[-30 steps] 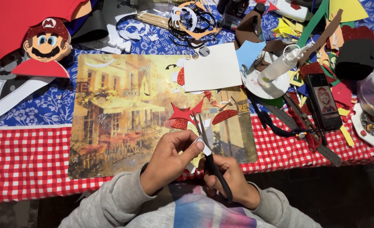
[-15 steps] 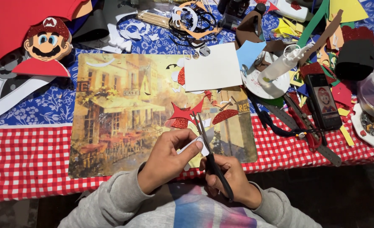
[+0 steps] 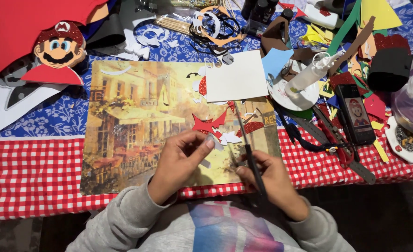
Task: Cutting and tracing foam shapes to create a Mario-themed decoration.
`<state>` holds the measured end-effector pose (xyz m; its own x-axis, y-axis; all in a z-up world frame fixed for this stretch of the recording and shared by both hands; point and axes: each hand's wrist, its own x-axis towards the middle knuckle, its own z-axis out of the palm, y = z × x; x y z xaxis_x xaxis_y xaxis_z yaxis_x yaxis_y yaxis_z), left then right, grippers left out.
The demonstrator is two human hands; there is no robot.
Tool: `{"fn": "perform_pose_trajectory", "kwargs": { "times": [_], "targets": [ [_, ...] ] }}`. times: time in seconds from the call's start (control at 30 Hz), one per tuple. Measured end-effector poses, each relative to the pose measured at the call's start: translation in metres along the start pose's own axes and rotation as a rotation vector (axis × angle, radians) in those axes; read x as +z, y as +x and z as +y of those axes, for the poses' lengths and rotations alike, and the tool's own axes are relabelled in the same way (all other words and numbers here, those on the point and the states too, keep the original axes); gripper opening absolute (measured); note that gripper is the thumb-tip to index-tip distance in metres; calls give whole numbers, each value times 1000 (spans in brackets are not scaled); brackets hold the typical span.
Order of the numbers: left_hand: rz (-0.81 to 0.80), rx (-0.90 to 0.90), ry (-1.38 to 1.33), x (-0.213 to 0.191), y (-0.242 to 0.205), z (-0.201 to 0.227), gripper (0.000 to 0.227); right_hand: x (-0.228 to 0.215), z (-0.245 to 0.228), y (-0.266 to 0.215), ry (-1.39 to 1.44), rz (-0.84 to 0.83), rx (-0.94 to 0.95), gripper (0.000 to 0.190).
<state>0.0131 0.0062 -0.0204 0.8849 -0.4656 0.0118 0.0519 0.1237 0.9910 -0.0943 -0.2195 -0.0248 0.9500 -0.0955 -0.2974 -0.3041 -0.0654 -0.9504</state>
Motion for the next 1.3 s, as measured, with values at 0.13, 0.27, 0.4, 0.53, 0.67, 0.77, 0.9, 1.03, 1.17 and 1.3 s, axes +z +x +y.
{"fn": "perform_pose_trajectory", "kwargs": {
  "times": [0.13,0.27,0.4,0.53,0.67,0.77,0.9,1.03,1.17,1.3],
  "targets": [
    [11,-15,-222,-11,2,0,15,-24,-27,-2,-196,89,-40,49],
    [70,15,-313,-19,-1,-1,15,-24,-68,-4,-861,281,-58,72],
    [87,60,-394,-25,-7,5,17,-39,-56,9,-880,153,-347,69],
    [80,89,-430,-32,-12,14,16,-13,-68,32,-962,79,-277,61],
    [112,134,-403,-40,-15,16,21,22,-79,68,-902,-7,-451,57],
    [138,136,-409,-47,-16,11,25,40,-78,105,-903,-51,-537,44],
    [139,65,-254,-60,-20,2,16,60,-74,151,-933,-61,-688,27],
    [119,11,-122,-69,-20,2,14,64,-82,158,-935,-76,-592,22],
    [83,-27,-162,-79,-20,-5,16,11,-114,116,-918,-10,-709,24],
    [138,-143,1,-88,-18,3,17,-224,-129,102,-801,194,-647,37]
  ]
}}
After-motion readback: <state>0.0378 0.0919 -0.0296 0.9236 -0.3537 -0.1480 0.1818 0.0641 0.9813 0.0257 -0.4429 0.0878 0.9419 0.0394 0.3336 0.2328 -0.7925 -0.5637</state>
